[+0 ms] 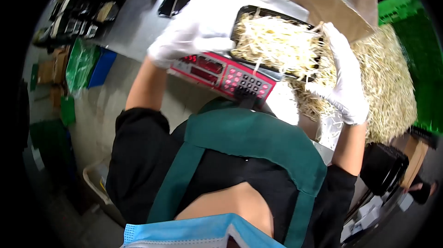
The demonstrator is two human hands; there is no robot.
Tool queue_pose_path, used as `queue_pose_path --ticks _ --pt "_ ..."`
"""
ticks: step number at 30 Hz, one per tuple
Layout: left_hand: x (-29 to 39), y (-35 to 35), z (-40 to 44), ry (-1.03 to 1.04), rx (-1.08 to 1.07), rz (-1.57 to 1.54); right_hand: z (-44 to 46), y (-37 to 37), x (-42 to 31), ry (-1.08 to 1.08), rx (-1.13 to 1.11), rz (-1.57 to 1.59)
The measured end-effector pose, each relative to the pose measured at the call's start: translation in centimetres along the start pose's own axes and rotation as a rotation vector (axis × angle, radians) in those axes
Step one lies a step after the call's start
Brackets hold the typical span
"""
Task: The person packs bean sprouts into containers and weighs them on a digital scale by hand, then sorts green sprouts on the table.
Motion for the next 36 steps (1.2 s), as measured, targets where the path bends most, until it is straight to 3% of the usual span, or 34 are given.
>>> queue_pose_path --ticks 1,2,3,4,6,8,9,10,14,18,20,22,24,25,27,30,32,33,34,36 --pt "-0.1 2.6 0.1 -0.117 -0.198 0.004 1.3 1.1 -1.1 -0.095 -0.054 -0.155" --pt "3.6 1.2 1.1 0.324 0.212 0.441 2.5 2.1 -2.1 -0.220 -0.053 -0.215" --pt "5.5 2.5 1.3 0.510 0.253 0.252 3.6 2.9 -2.8 -0.257 -0.073 -0.193" --pt "5.0 3.4 1.3 0.517 0.254 0.246 4.5 3.6 -3.5 -0.289 -0.091 -0.180" --pt "1.0 6.4 3.1 0.112 0.054 -0.639 4.0 6.6 -0.4 -0.022 -0.373 -0.346" --pt "1.6 7.2 4.2 0.181 0.015 -0.927 3.3 6.0 -0.7 -0.276 -0.103 -0.314" --pt "1.9 7.3 4.0 0.280 0.081 -0.313 3.3 6.0 0.4 -0.103 -0.221 -0.295" --pt "2.1 7.3 3.4 0.360 0.158 0.303 3.4 4.7 0.3 -0.077 -0.220 -0.321" --pt "5.9 3.2 2.5 0.414 0.134 0.149 3.6 2.4 -0.6 -0.116 -0.193 -0.242" --pt "6.3 6.0 3.4 0.298 0.170 -0.086 3.1 4.1 -0.2 -0.217 -0.172 -0.239" --pt "8.1 7.4 3.3 0.466 0.301 0.625 2.8 5.5 1.7 -0.167 -0.267 -0.135" --pt "5.9 8.2 4.3 0.362 0.186 0.459 2.7 3.8 1.7 -0.071 -0.370 -0.310" --pt "6.1 7.9 4.1 0.435 0.277 0.507 1.9 3.4 2.6 0.106 -0.439 -0.004" --pt "5.9 7.9 4.3 0.433 0.274 0.501 1.2 2.8 2.5 0.130 -0.373 -0.003" --pt "4.0 9.3 5.1 0.236 0.052 0.301 0.4 3.4 3.2 0.136 -0.291 -0.003" --pt "4.3 8.9 4.9 0.309 0.115 0.293 0.1 2.2 3.0 0.101 -0.131 -0.036" --pt "4.1 8.8 4.7 0.326 0.129 0.297 -1.0 2.5 5.2 0.304 -0.141 0.115" --pt "4.2 8.6 4.7 0.347 0.143 0.295 -2.1 2.0 6.2 0.517 -0.015 0.373" --pt "4.2 8.5 4.6 0.347 0.145 0.300 -2.6 1.5 5.8 0.512 -0.014 0.375" --pt "4.4 8.5 4.4 0.367 0.151 0.326 -4.5 -0.5 7.5 0.709 0.153 0.613"
Point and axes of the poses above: each hand's wrist, its own z-axis towards the middle knuckle, its own y-axis out of the palm, x = y × z, the point moved 10 cm from there along z, towards the middle knuckle, and after that the axes turned 9 degrees about x, right-handed, at the moved point
